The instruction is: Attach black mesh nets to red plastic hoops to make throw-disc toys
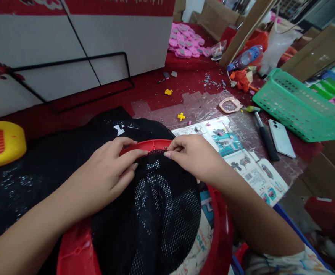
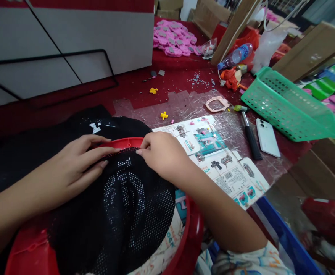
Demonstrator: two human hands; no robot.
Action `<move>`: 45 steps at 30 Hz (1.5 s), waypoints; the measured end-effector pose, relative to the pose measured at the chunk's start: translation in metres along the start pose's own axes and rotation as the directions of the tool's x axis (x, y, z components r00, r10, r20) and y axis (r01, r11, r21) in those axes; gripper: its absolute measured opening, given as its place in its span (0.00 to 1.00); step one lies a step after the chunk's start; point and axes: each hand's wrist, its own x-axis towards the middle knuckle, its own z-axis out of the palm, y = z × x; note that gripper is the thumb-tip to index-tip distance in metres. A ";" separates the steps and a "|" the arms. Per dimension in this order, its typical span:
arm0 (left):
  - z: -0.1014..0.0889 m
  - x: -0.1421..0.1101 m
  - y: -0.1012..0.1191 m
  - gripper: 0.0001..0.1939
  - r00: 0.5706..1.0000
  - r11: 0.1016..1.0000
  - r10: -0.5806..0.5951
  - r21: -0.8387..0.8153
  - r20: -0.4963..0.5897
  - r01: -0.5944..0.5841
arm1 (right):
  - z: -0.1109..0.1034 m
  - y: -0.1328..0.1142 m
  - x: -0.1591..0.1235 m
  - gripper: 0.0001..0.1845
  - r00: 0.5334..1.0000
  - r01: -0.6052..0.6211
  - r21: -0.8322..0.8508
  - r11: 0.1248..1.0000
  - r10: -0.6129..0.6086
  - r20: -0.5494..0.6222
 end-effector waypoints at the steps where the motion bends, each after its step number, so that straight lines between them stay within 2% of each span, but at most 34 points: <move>1: 0.000 0.000 0.000 0.17 1.000 1.000 0.003 0.003 0.001 -0.003 | -0.001 0.000 0.000 0.05 1.000 0.000 0.009 1.000 0.000 0.005; 12: 0.001 -0.002 0.000 0.19 1.000 1.000 0.005 0.003 0.015 -0.005 | 0.004 0.004 0.005 0.08 0.997 0.016 -0.066 0.998 -0.021 -0.068; 22: 0.005 -0.004 -0.003 0.22 0.999 0.997 0.043 0.069 0.032 -0.045 | 0.007 0.006 0.008 0.09 0.998 0.049 -0.075 0.996 -0.052 -0.045; 28: 0.005 -0.002 -0.003 0.22 0.998 0.994 0.051 0.097 0.040 -0.055 | 0.009 0.007 0.011 0.08 0.995 0.065 -0.091 0.994 -0.071 -0.069; 38: 0.005 -0.004 -0.004 0.22 0.996 0.992 0.054 0.110 0.065 -0.061 | 0.011 0.006 0.016 0.09 0.997 0.010 -0.155 0.988 -0.021 -0.070; 45: 0.003 -0.004 0.000 0.27 0.991 0.977 0.068 0.191 0.118 -0.089 | 0.011 0.006 0.011 0.10 0.994 0.085 -0.217 0.973 -0.097 -0.046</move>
